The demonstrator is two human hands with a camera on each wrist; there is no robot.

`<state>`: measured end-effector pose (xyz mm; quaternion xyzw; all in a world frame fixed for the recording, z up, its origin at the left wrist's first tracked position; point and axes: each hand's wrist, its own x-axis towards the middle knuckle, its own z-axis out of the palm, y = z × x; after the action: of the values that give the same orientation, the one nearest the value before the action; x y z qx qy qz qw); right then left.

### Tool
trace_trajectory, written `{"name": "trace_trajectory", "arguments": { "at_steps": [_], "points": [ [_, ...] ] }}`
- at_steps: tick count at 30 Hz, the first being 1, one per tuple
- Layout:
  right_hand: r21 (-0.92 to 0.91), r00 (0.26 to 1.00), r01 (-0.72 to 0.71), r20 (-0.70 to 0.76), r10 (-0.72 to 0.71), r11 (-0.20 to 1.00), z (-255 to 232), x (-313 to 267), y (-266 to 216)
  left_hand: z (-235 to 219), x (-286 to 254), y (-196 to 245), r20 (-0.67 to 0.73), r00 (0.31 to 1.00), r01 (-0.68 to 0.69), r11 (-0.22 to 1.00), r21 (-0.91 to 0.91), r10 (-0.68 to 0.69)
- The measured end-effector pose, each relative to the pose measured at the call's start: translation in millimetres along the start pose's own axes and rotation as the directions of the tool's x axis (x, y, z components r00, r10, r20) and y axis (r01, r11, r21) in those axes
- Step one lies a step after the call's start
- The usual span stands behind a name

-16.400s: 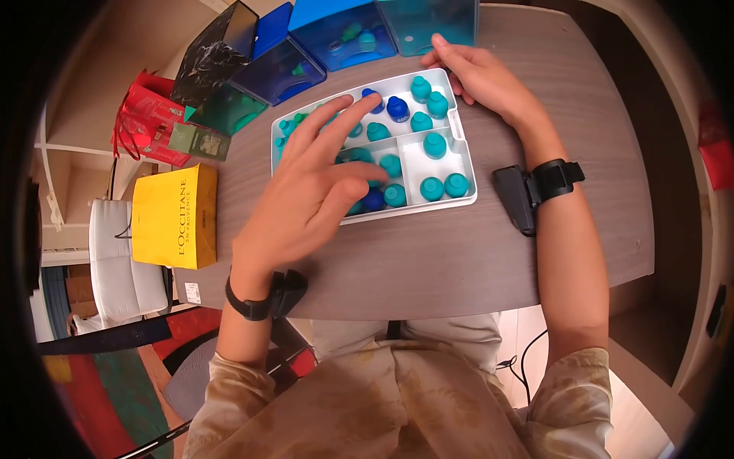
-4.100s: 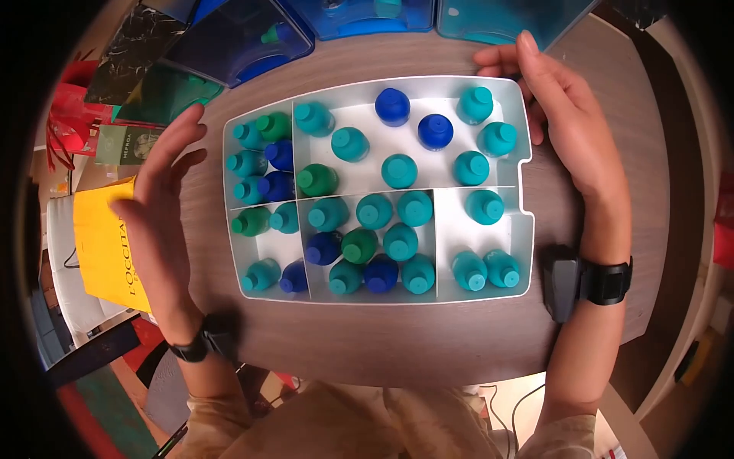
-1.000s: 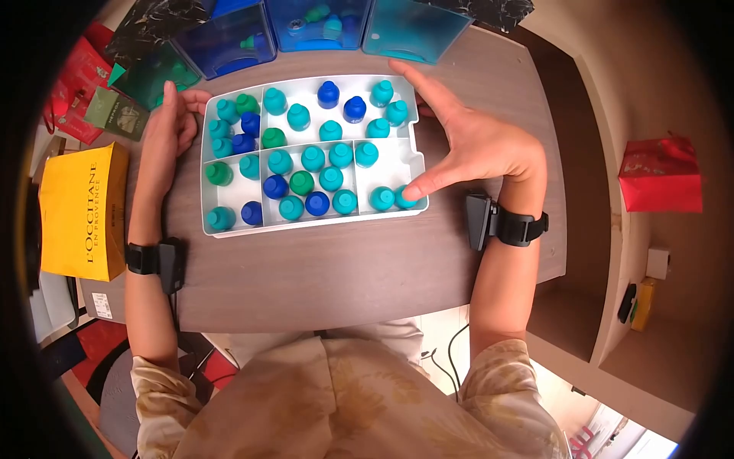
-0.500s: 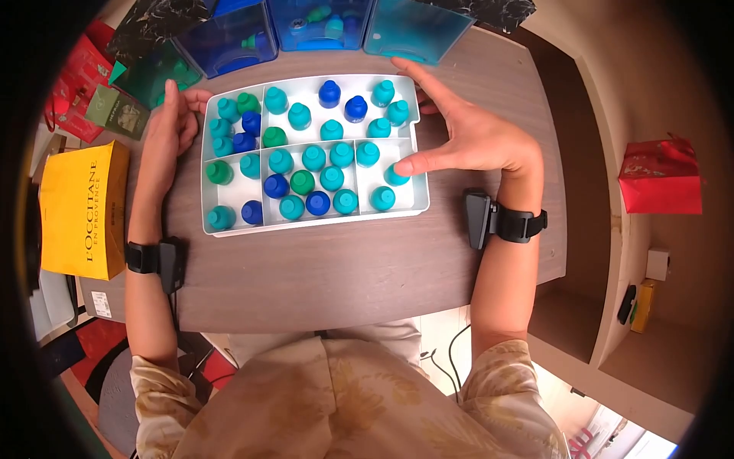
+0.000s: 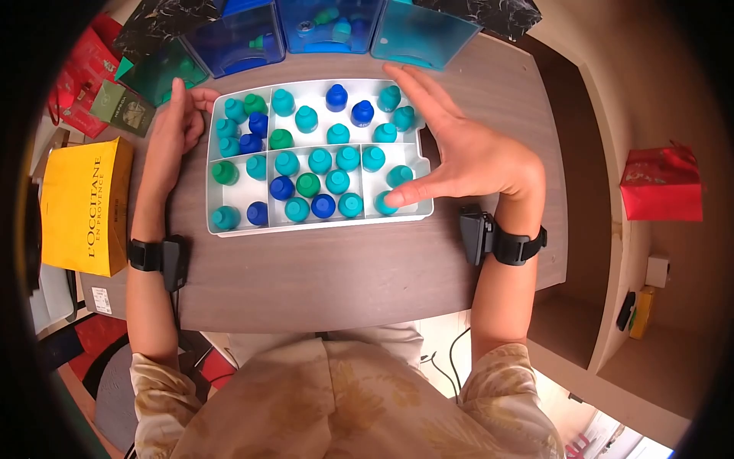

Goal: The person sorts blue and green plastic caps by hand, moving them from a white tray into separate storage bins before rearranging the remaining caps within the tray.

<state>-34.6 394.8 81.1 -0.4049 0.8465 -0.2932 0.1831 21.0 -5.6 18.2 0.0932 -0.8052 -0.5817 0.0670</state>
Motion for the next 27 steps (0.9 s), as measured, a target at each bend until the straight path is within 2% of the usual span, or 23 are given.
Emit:
{"name": "trace_trajectory", "arguments": {
  "at_steps": [7, 10, 16, 19, 25, 27],
  "points": [
    [-0.009, 0.998, -0.069, -0.012, 0.069, 0.998, 5, 2, -4, 2, 0, 0, -0.011, 1.000, 0.021, 1.000, -0.021, -0.021],
    [-0.086, 0.998, 0.000, -0.058, -0.005, 0.996, 8, 4, 1, 1, 0, -1, 0.002, 1.000, -0.010, 1.000, 0.003, 0.010],
    [-0.085, 0.997, -0.019, -0.076, 0.013, 0.996, 9, 4, 0, 2, 0, 0, -0.016, 1.000, 0.023, 0.999, -0.029, -0.023],
    [-0.092, 0.997, 0.035, -0.067, -0.041, 0.995, 6, 4, 1, -3, 0, -1, 0.018, 1.000, 0.025, 1.000, -0.014, -0.024],
    [0.209, 0.998, -0.058, 0.001, 0.059, 0.976, -11, -3, 9, -4, 2, -5, 0.032, 0.999, 0.011, 0.999, -0.046, -0.009],
    [0.204, 1.000, -0.030, 0.001, 0.031, 0.978, -8, -3, 15, -3, 1, -4, 0.029, 1.000, 0.012, 0.999, -0.042, -0.011]
  ]
}}
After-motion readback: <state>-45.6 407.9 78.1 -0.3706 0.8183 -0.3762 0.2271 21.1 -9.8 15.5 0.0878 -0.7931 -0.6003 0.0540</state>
